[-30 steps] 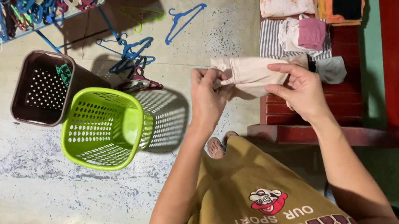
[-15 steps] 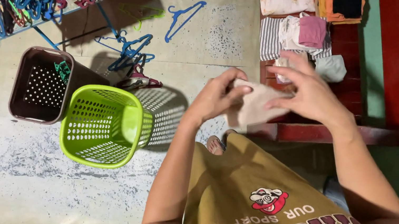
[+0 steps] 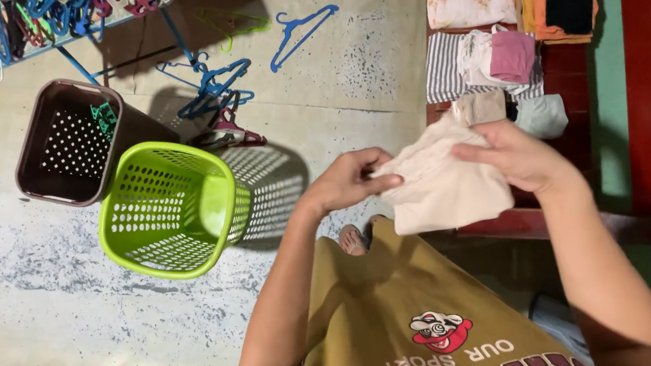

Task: Sorting, folding, and hanging various pieces of laundry using plastic hangers and organizing them into a drawer.

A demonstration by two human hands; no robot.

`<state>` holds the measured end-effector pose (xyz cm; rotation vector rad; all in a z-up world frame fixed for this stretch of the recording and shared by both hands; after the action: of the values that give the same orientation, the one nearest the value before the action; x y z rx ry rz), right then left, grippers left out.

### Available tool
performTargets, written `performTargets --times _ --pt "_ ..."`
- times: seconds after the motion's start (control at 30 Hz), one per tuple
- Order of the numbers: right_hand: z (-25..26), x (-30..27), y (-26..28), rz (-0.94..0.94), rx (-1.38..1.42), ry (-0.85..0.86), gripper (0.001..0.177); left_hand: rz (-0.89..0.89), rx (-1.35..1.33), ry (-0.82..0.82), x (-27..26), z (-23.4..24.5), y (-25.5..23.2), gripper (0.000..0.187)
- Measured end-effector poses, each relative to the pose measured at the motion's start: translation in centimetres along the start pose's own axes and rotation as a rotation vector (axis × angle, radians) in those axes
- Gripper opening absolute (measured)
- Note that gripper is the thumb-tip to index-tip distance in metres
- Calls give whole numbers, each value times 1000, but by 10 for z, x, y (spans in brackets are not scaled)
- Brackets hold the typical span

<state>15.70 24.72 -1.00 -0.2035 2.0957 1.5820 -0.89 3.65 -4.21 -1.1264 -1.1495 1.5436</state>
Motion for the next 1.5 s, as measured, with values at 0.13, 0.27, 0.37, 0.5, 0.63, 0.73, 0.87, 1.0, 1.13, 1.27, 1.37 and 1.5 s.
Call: performTargets --times 0.13,0.27,0.37,0.5,0.63,0.73,0.87,1.0,1.13,1.27,1.37,1.5 --pt "23 -3 -4 -31 142 -64 35 245 51 22 -16 19 21 35" --pt "27 -4 3 -52 192 -176 35 208 -12 -280 -15 30 44 31" --pt "24 0 -5 -31 87 -241 34 227 35 -511 -10 15 74 38" --pt "-14 -6 10 6 -346 -376 36 361 -374 -322 -5 -39 40 76" --pt "-86 -11 -2 182 -815 -426 35 215 -947 -272 29 -85 66 94" --pt "-124 -7 -34 219 -1110 -286 41 248 -1217 -360 27 -90 62 100" --pt "-135 -15 -23 492 -945 -217 35 174 -1542 -277 19 -91 78 113" --pt "-110 -13 6 26 -713 -281 31 -53 -1603 -66 5 -75 29 111" --pt "-67 -8 4 257 -555 -418 33 117 -1329 -179 8 -88 66 59" --pt "-40 -1 -16 168 -655 -494 36 175 -1258 -172 8 -89 55 36" --pt "-28 5 -30 141 -633 -468 37 226 -1284 -159 7 -86 53 35" --pt "-13 10 -45 128 -428 -356 52 318 -1238 -128 4 -85 76 37"
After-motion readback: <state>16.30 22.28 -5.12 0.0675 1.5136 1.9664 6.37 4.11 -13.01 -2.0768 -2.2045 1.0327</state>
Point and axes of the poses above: each hand's wrist, its own x-axis towards the middle knuckle, its own z-axis out of the back of the hand, y = z × x, the point moved 4 cm from there along x, towards the middle knuckle, and after that the axes turned 5 degrees about x, right-handed, at the moved point
